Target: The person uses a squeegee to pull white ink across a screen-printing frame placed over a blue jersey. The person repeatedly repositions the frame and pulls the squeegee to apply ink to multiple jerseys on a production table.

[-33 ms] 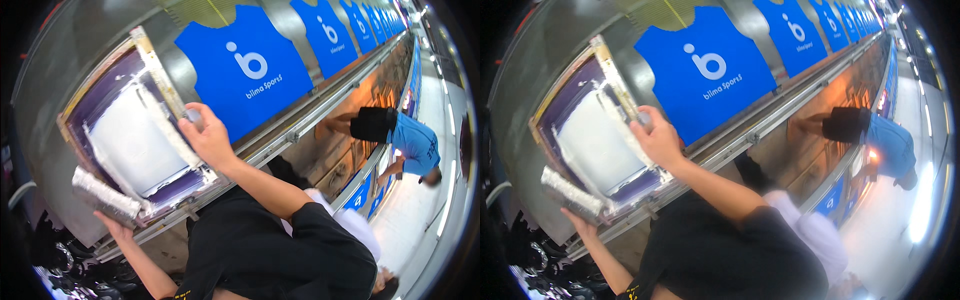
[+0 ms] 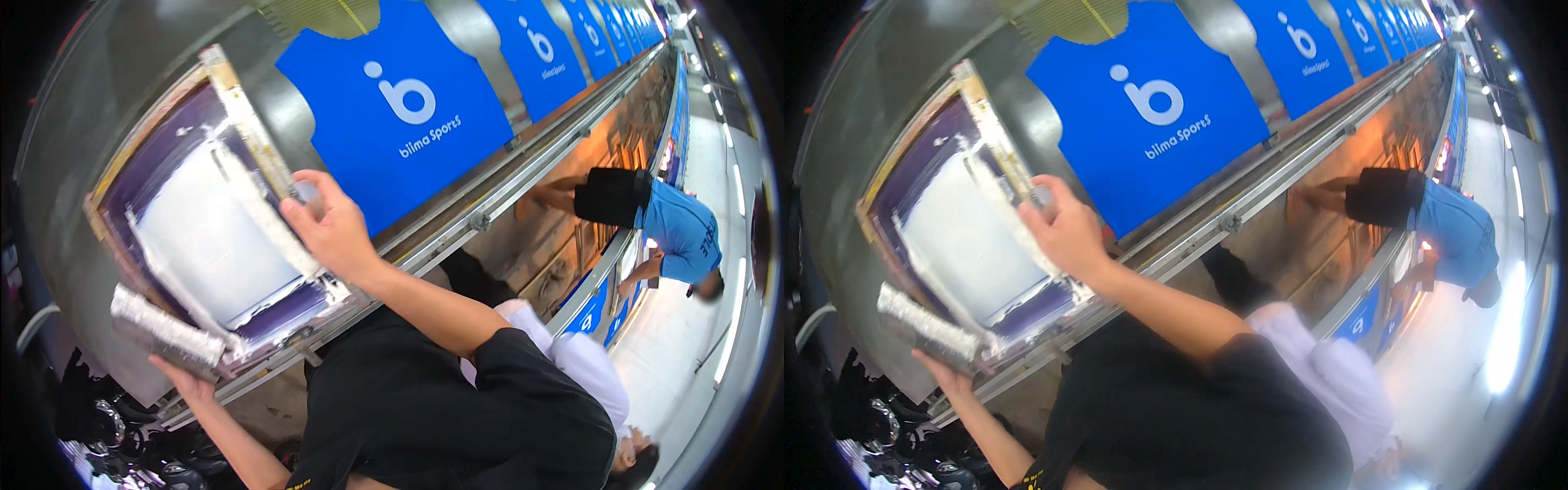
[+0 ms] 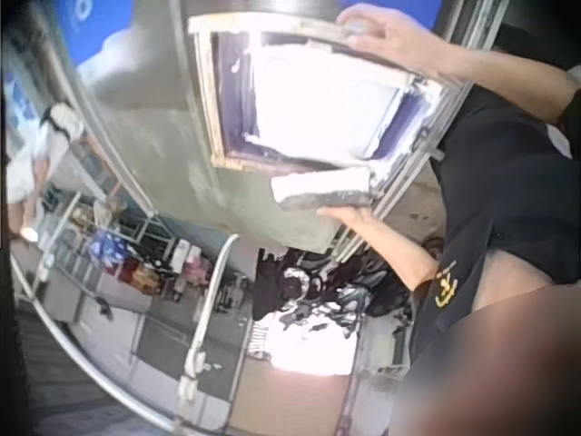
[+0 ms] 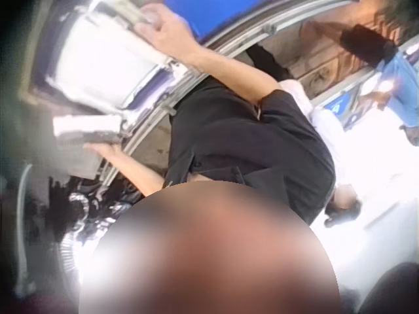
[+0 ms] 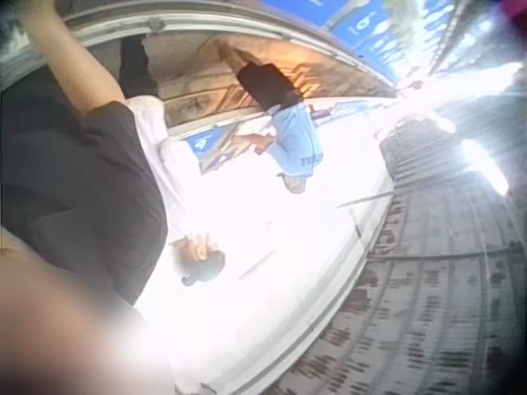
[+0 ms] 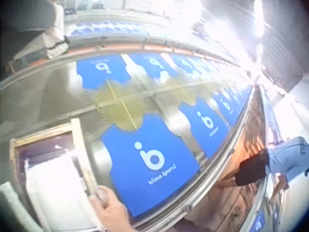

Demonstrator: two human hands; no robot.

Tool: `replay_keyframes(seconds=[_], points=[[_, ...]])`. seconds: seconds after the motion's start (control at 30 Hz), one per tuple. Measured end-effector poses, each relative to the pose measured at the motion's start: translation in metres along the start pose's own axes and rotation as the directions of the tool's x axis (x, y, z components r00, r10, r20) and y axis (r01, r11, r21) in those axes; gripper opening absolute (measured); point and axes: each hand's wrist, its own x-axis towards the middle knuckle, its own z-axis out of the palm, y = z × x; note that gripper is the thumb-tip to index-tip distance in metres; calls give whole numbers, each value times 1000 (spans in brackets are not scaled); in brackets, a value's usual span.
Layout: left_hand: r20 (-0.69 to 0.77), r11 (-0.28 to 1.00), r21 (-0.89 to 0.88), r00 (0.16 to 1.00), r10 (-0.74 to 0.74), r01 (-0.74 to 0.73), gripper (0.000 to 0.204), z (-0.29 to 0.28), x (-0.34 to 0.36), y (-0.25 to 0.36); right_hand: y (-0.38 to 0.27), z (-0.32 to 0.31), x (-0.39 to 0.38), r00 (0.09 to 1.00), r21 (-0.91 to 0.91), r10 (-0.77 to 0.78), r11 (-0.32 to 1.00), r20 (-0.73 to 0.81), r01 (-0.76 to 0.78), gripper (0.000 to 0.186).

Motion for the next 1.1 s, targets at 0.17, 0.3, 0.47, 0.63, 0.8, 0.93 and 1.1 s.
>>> replay_keyframes(seconds=[0.17,0.3,0.47,0.63,0.8,0.93,1.1], points=[[-345,985,158,931,121,-69,101,18,-34,37,30,0,17,986,132,54,988,157,-75,48],[-450,957,278,868,209,-87,96,41,-53,45,40,3,32,955,155,122,973,269,-168,51],[-492,934,347,832,257,-84,93,61,-65,48,46,3,34,904,260,166,923,394,-283,55],[-471,926,372,845,252,-69,93,80,-70,49,48,5,40,896,254,175,921,409,-296,58],[-485,929,362,836,257,-75,92,93,-68,45,49,8,39,899,231,148,937,413,-261,64],[-502,955,291,840,205,-59,90,85,-60,51,61,18,35,938,269,25,955,347,-125,70],[-475,921,380,837,273,-85,91,74,-54,60,65,3,39,967,180,-112,981,227,72,66]])
